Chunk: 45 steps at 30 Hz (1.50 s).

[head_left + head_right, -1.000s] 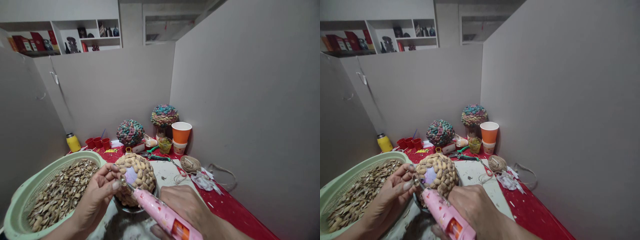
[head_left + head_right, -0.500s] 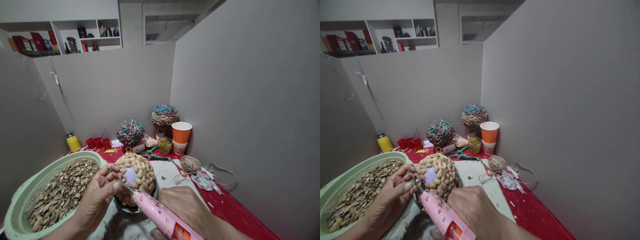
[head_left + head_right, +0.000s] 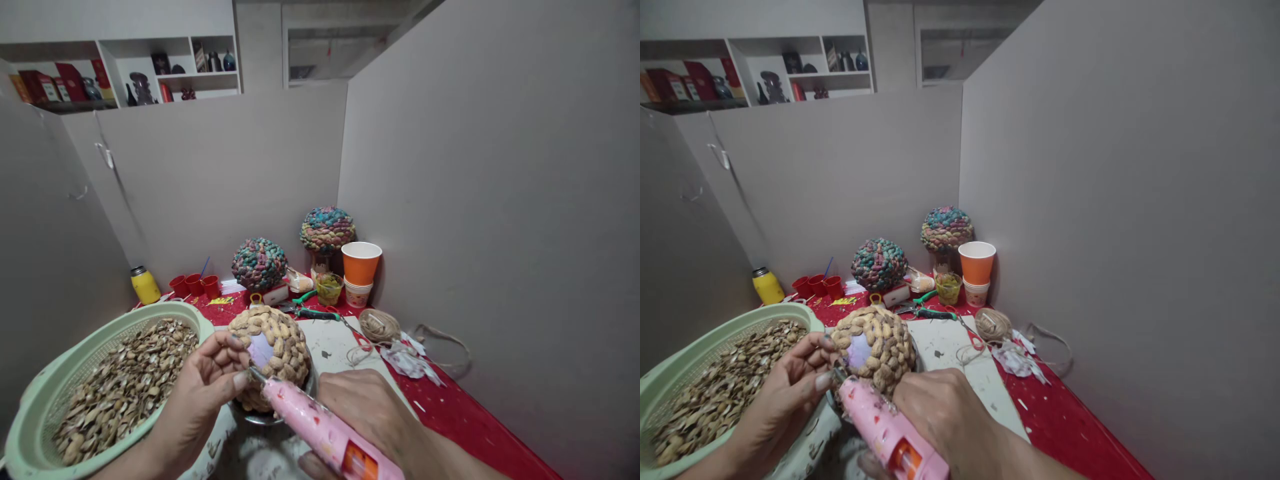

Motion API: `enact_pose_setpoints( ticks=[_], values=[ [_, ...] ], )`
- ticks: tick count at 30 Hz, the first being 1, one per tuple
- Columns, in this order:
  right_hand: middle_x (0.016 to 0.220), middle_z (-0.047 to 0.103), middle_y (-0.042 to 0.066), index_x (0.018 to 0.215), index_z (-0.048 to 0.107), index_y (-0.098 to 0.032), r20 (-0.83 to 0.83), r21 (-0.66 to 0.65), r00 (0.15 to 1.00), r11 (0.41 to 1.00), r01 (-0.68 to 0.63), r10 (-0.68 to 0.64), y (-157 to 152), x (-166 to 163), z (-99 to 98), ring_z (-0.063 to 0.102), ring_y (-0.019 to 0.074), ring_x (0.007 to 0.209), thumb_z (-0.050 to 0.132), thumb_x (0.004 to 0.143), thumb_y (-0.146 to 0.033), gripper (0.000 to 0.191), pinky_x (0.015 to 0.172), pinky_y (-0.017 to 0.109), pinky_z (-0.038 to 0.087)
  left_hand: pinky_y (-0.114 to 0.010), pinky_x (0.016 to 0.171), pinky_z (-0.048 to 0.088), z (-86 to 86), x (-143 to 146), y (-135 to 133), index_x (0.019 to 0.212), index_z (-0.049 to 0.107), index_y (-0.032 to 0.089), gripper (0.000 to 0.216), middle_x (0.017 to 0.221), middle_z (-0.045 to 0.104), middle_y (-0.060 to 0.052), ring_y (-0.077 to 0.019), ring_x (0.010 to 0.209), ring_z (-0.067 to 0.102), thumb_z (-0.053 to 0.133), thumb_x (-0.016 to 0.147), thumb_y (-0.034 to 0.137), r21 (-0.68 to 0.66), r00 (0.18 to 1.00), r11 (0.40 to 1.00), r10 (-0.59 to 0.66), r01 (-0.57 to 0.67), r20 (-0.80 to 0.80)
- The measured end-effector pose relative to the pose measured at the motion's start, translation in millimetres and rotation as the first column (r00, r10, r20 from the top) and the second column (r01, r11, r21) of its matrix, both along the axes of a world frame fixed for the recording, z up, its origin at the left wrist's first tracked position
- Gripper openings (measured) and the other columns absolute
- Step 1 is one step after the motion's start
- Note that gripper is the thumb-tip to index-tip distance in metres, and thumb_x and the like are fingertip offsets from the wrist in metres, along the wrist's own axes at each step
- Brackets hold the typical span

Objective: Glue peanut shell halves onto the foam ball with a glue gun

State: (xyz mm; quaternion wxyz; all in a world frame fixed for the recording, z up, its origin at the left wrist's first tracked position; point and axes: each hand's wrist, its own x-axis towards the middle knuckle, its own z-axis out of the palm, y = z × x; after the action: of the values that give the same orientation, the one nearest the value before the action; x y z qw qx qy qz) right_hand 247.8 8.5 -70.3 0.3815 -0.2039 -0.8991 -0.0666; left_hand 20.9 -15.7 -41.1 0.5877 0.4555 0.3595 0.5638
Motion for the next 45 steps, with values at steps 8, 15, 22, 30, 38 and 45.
enact_pose_setpoints(
  ticks=[8,15,22,30,38,45],
  values=[
    [0.053,0.043,-0.002,0.061,0.048,-0.018,0.024,0.052,1.0,0.999,0.003,-0.004,1,2,-1.8,0.034,0.0122,0.047,0.029,0.104,-0.047,0.055,0.047,0.031,0.019,-0.024,0.075,0.048,1.1,0,-1,0.093,0.062,0.023,0.032,0.085,0.065,0.001,-0.0135,0.08,0.059,0.084,0.07,0.025,0.005,1.0,1.0,0.017,-0.017,-0.008],
    [0.053,0.047,0.0,0.06,0.05,-0.018,0.012,0.035,1.0,0.999,-0.007,0.007,0,0,5.8,0.037,0.0126,0.046,0.023,0.105,-0.051,0.062,0.046,0.032,0.018,-0.025,0.072,0.051,3.6,0,-1,0.093,0.062,0.021,0.03,0.085,0.065,-0.001,-0.0142,0.078,0.061,0.083,0.071,0.022,0.018,0.999,0.999,0.044,-0.044,0.01],
    [0.054,0.047,-0.001,0.06,0.05,-0.018,0.023,0.019,1.0,1.0,-0.001,0.001,-3,0,8.4,0.036,0.0117,0.047,0.016,0.106,-0.049,0.065,0.046,0.03,0.021,-0.024,0.069,0.051,7.0,2,0,0.092,0.063,0.02,0.03,0.085,0.066,-0.002,-0.0145,0.078,0.06,0.084,0.07,0.02,0.021,0.996,0.996,0.088,-0.088,0.021],
    [0.051,0.043,-0.001,0.058,0.045,-0.018,-0.02,0.043,1.0,0.999,0.009,-0.008,0,-1,6.7,0.033,0.0113,0.045,0.02,0.106,-0.051,0.064,0.045,0.03,0.019,-0.023,0.072,0.05,3.7,-3,0,0.096,0.063,0.021,0.027,0.089,0.064,-0.001,-0.0137,0.082,0.059,0.079,0.075,0.017,0.006,0.995,0.997,0.079,-0.08,0.055],
    [0.053,0.042,-0.002,0.061,0.042,-0.019,-0.004,0.044,1.0,0.999,0.031,-0.03,-1,1,5.7,0.033,0.0112,0.046,0.025,0.105,-0.05,0.057,0.047,0.03,0.019,-0.023,0.074,0.053,3.9,-3,0,0.099,0.063,0.021,0.029,0.089,0.064,-0.002,-0.0136,0.081,0.061,0.079,0.075,0.017,-0.005,0.994,0.999,0.049,-0.049,0.102],
    [0.056,0.044,-0.002,0.066,0.048,-0.019,-0.154,0.066,0.988,0.998,0.012,-0.002,4,8,23.6,0.038,0.0119,0.046,0.04,0.104,-0.036,0.042,0.045,0.029,0.026,-0.021,0.076,0.057,23.8,-12,-10,0.097,0.066,0.024,0.032,0.091,0.067,0.0,-0.0133,0.082,0.064,0.083,0.07,0.017,0.017,0.985,0.991,0.13,-0.133,0.109]
  ],
)
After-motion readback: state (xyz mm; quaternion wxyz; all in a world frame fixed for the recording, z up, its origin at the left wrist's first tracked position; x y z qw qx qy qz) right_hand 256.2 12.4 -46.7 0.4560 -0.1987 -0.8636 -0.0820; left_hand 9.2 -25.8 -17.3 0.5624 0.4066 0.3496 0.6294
